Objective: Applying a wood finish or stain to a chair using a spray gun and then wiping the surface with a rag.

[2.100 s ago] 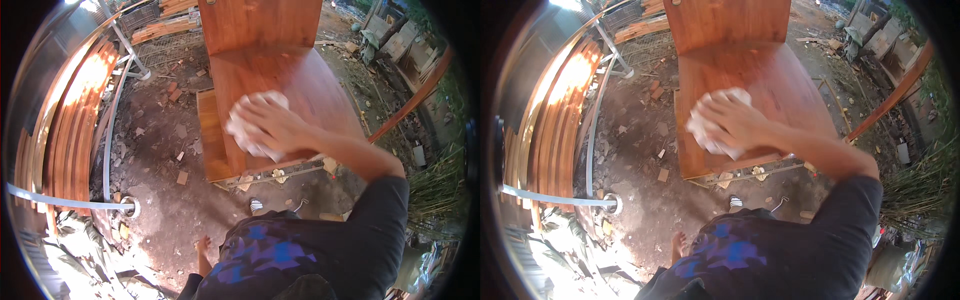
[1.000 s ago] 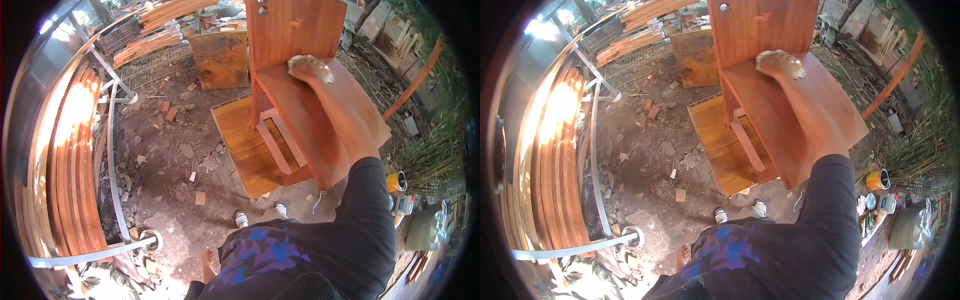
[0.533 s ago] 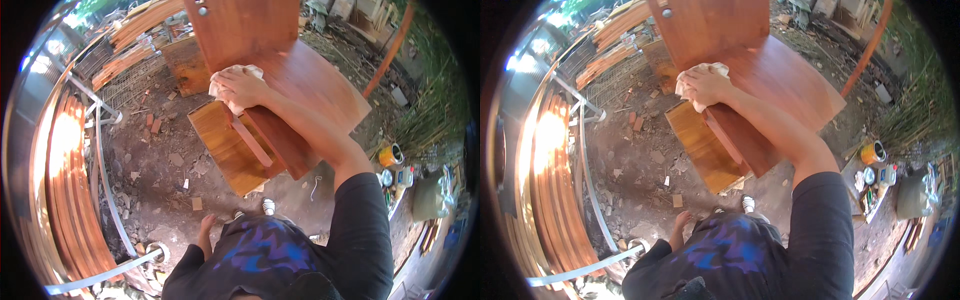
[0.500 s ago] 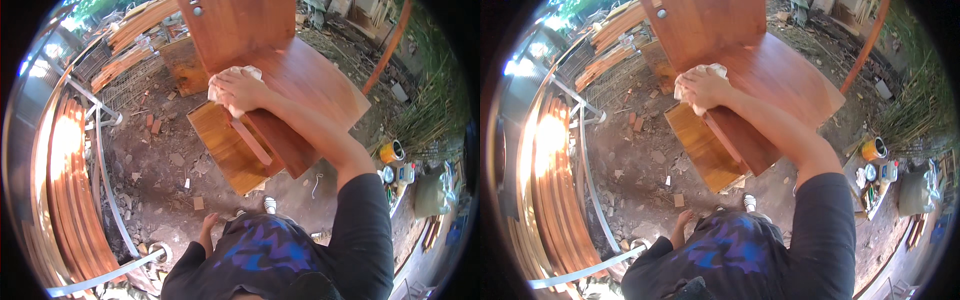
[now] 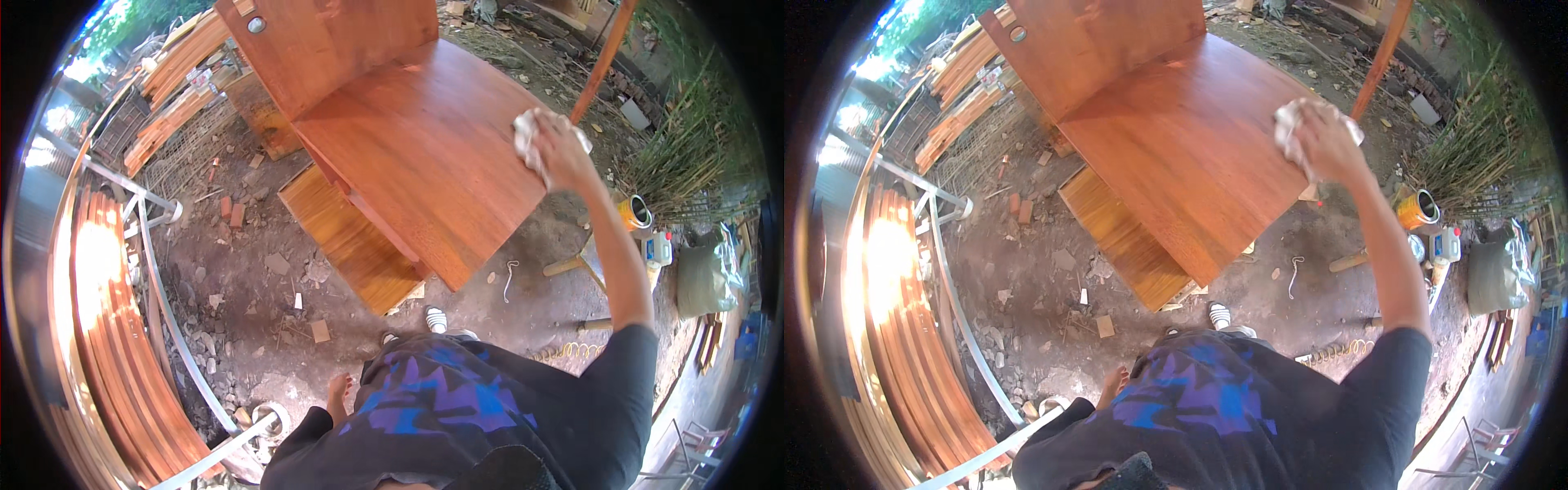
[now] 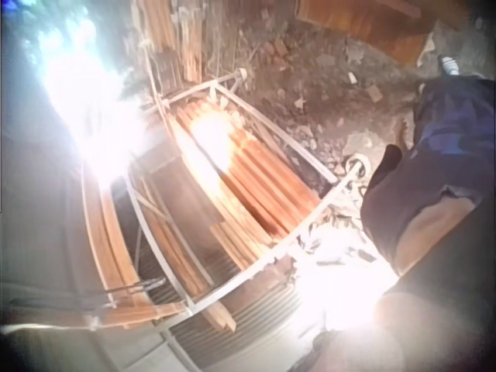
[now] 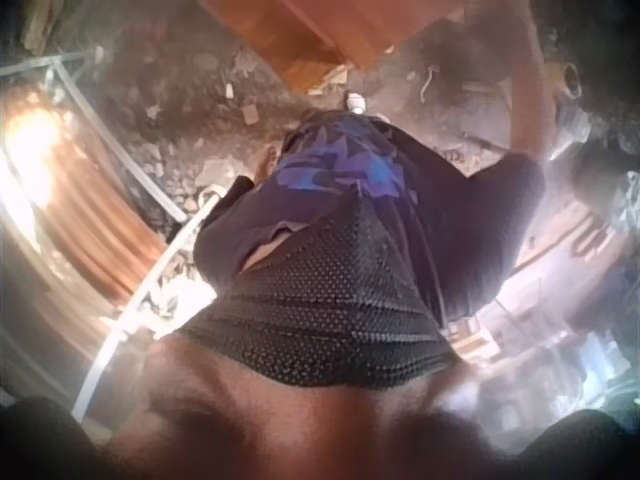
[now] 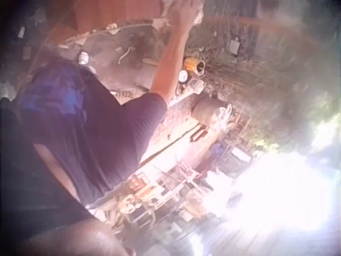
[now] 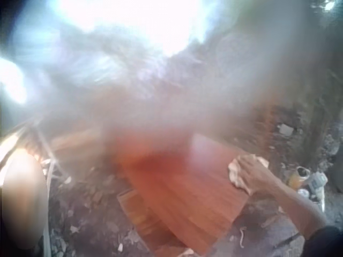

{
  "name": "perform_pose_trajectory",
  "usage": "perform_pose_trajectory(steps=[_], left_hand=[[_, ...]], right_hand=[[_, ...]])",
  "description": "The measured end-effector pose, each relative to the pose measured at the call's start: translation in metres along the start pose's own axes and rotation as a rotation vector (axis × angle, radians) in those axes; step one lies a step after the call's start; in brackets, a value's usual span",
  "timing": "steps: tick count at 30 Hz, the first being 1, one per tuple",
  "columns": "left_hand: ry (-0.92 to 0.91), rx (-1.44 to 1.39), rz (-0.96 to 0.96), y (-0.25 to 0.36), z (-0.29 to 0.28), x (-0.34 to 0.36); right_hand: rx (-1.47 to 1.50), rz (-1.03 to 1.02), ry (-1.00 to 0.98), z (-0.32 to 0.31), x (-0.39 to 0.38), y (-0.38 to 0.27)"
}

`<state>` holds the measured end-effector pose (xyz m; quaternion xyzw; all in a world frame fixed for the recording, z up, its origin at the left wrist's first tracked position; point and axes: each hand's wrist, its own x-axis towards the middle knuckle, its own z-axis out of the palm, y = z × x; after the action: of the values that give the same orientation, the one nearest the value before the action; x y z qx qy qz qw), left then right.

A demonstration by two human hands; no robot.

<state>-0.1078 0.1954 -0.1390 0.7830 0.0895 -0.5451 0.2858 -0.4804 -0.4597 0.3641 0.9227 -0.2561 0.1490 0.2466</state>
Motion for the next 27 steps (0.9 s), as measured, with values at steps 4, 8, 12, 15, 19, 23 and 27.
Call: perform_pose_trajectory(steps=[4, 8, 12, 15, 19, 23, 27], left_hand=[[0.058, -0.007, 0.208, 0.066, 0.027, -0.019], [-0.025, -0.025, 0.247, 0.079, 0.027, -0.023], [0.018, 0.001, 0.183, 0.051, 0.027, -0.03], [0.063, -0.025, 0.091, 0.008, 0.007, -0.033], [0.094, -0.058, 0.021, 0.022, 0.009, -0.035], [0.153, -0.216, 0.219, 0.032, 0.021, -0.049], [0.176, -0.199, 0.421, 0.077, 0.034, -0.053]], right_hand=[[0.154, 0.045, 0.046, 0.001, 0.027, -0.021], [0.532, -0.289, -0.145, -0.058, 0.06, -0.167], [0.758, -0.205, -0.05, -0.032, 0.071, -0.12], [0.254, -0.068, 0.003, 0.025, 0.076, -0.03], [0.058, 0.165, -0.13, 0.113, 0.099, 0.08], [0.072, 0.118, -0.19, 0.11, 0.205, 0.017], [0.373, 0.459, -0.103, 0.096, 0.27, -0.037]])
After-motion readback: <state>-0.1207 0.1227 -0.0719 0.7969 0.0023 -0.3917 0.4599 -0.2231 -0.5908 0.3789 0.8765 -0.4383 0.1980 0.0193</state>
